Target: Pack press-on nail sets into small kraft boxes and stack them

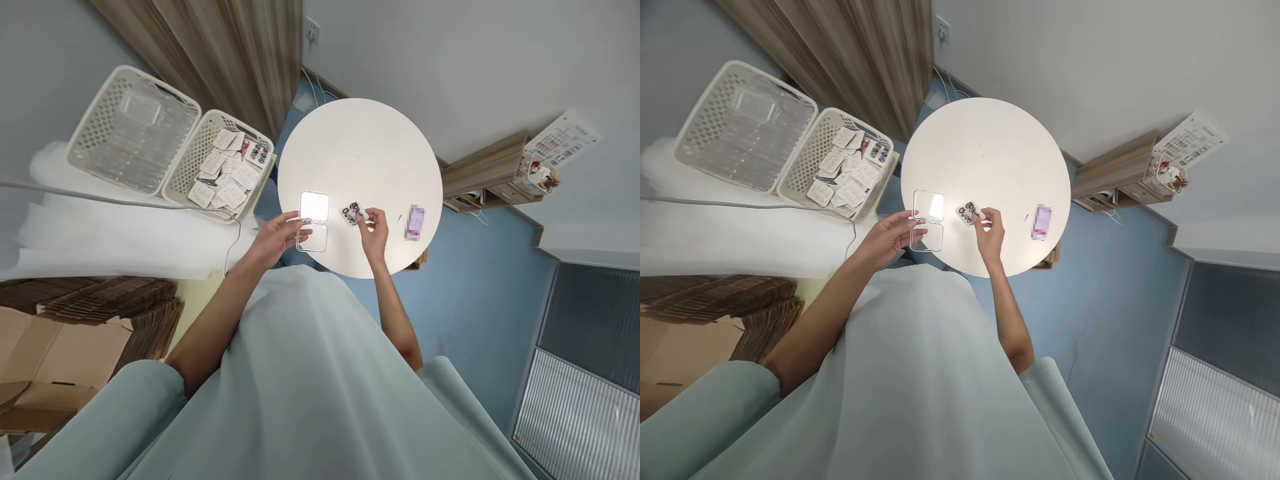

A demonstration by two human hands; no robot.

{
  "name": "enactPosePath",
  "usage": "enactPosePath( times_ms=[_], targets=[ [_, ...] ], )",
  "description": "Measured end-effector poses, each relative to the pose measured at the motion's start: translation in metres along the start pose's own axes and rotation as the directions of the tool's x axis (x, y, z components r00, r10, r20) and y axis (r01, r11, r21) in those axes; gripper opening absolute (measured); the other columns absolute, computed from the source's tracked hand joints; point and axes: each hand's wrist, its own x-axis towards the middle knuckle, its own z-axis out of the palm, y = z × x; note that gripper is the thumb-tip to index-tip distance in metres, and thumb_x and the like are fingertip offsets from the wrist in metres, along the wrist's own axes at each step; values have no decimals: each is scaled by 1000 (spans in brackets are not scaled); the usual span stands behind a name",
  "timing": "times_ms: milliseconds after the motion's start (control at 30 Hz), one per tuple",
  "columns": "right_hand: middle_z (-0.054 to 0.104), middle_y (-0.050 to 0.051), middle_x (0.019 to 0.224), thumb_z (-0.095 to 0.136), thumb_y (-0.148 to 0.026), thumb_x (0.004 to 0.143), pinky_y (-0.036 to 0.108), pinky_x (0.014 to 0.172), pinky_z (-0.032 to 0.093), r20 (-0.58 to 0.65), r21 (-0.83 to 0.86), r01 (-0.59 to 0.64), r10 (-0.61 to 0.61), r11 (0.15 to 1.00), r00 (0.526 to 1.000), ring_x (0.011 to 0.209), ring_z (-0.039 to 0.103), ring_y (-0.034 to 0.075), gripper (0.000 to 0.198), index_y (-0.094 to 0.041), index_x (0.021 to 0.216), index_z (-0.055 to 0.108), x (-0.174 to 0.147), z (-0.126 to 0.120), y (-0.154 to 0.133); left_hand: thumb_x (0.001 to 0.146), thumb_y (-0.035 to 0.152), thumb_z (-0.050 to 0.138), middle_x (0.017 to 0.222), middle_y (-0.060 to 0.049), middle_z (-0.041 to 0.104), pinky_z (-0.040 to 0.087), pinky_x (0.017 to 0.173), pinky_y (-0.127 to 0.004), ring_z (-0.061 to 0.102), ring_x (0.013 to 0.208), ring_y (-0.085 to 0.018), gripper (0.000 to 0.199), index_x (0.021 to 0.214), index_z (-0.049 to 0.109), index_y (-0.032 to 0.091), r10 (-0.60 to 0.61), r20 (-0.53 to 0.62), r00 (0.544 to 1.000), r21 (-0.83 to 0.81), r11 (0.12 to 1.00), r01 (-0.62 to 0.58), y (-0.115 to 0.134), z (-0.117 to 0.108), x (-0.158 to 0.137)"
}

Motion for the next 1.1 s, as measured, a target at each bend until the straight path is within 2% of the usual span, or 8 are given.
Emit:
enactPosePath(
  times_ms=[133, 233, 333, 467, 667, 867, 1100],
  targets=[
    [71, 6, 121, 74, -52, 99, 35, 90, 60, 52, 102, 79, -85, 992, 995, 113, 67, 22, 31, -29, 116, 63, -8, -18, -37, 83, 43, 93, 131, -12, 80, 64, 108, -48, 78, 113, -27, 56, 133, 75, 23, -2, 58, 998, 47, 999, 0, 0, 20, 7],
    [72, 5, 119, 74, -53, 100, 36, 90, 59, 119, 117, 122, -136, 986, 983, 112, 68, 22, 31, -29, 116, 64, -13, -22, -47, 83, 41, 93, 125, -11, 81, 64, 107, -48, 79, 108, -25, 57, 133, 75, 21, 2, 69, 998, 67, 998, -6, 2, 32, 11],
    [74, 5, 117, 73, -54, 100, 37, 91, 58, 189, 96, 158, -174, 983, 967, 110, 69, 23, 30, -29, 114, 65, -16, -22, -46, 84, 39, 92, 119, -11, 82, 64, 107, -48, 80, 105, -25, 55, 133, 74, 20, -3, 73, 997, 82, 997, -3, 3, 41, 12],
    [76, 5, 116, 68, -54, 103, 39, 93, 57, 282, 32, 177, -179, 984, 943, 108, 69, 23, 28, -29, 116, 69, -20, -23, -40, 82, 41, 94, 118, -11, 83, 63, 108, -45, 79, 110, -25, 58, 134, 76, 20, 0, 105, 994, 70, 998, -7, 4, 48, 11],
    [76, 6, 118, 68, -45, 106, 41, 92, 58, 366, -46, 255, -221, 966, 904, 107, 65, 25, 20, -29, 118, 72, -23, -25, -36, 80, 47, 95, 119, -14, 83, 63, 105, -45, 79, 114, -29, 62, 134, 77, 20, 21, 126, 992, 98, 995, -33, 2, 52, 11],
    [68, 9, 119, 67, -41, 109, 44, 97, 57, 401, -124, 366, -291, 922, 869, 115, 60, 29, 19, -30, 123, 74, -22, -26, -34, 84, 46, 93, 130, -17, 81, 62, 104, -43, 79, 116, -28, 59, 135, 76, 21, 41, 140, 989, 101, 993, -55, 4, 52, 5],
    [64, 10, 120, 68, -41, 109, 46, 98, 57, 422, -182, 393, -289, 901, 859, 117, 58, 30, 21, -30, 123, 78, -23, -19, -30, 85, 42, 93, 133, -17, 80, 63, 103, -41, 78, 117, -27, 57, 135, 76, 20, 28, 134, 991, 62, 997, -36, 3, 50, -1]
  ],
)
